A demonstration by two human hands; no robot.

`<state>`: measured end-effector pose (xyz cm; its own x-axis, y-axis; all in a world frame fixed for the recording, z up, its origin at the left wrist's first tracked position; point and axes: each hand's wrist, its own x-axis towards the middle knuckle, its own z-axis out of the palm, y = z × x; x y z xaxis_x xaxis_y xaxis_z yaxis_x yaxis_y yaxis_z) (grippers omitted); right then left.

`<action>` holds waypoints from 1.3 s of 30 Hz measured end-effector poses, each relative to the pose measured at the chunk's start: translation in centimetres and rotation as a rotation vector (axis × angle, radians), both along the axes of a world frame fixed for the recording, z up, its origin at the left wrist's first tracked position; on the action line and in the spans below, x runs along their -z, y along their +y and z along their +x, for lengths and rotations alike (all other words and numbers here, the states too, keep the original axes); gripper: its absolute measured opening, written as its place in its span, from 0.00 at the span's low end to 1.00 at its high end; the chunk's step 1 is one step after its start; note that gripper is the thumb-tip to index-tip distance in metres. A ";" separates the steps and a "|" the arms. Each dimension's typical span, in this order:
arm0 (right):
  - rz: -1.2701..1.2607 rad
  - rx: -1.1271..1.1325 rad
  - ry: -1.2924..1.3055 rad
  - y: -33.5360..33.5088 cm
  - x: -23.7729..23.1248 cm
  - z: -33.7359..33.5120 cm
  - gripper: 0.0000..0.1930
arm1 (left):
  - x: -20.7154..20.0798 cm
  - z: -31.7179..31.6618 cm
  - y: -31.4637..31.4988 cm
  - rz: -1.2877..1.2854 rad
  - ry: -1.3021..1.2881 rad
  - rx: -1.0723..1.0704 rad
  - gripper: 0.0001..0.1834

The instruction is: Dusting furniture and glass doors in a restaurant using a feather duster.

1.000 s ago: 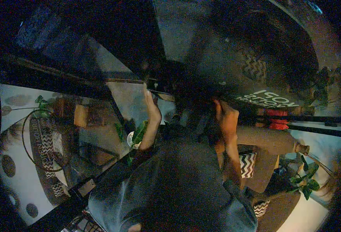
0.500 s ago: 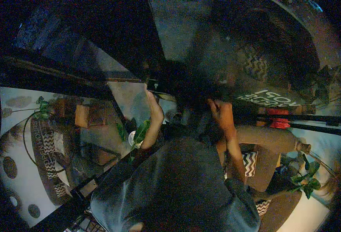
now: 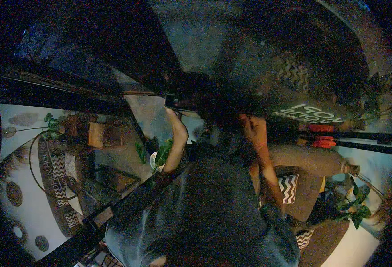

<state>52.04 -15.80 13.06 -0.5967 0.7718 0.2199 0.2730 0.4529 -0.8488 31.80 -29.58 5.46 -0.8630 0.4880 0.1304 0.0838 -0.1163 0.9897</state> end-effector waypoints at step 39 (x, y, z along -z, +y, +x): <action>0.055 -0.040 -0.192 0.9 -0.8 0.3 0.19 | -0.1 -0.1 0.0 -0.082 0.025 0.029 0.41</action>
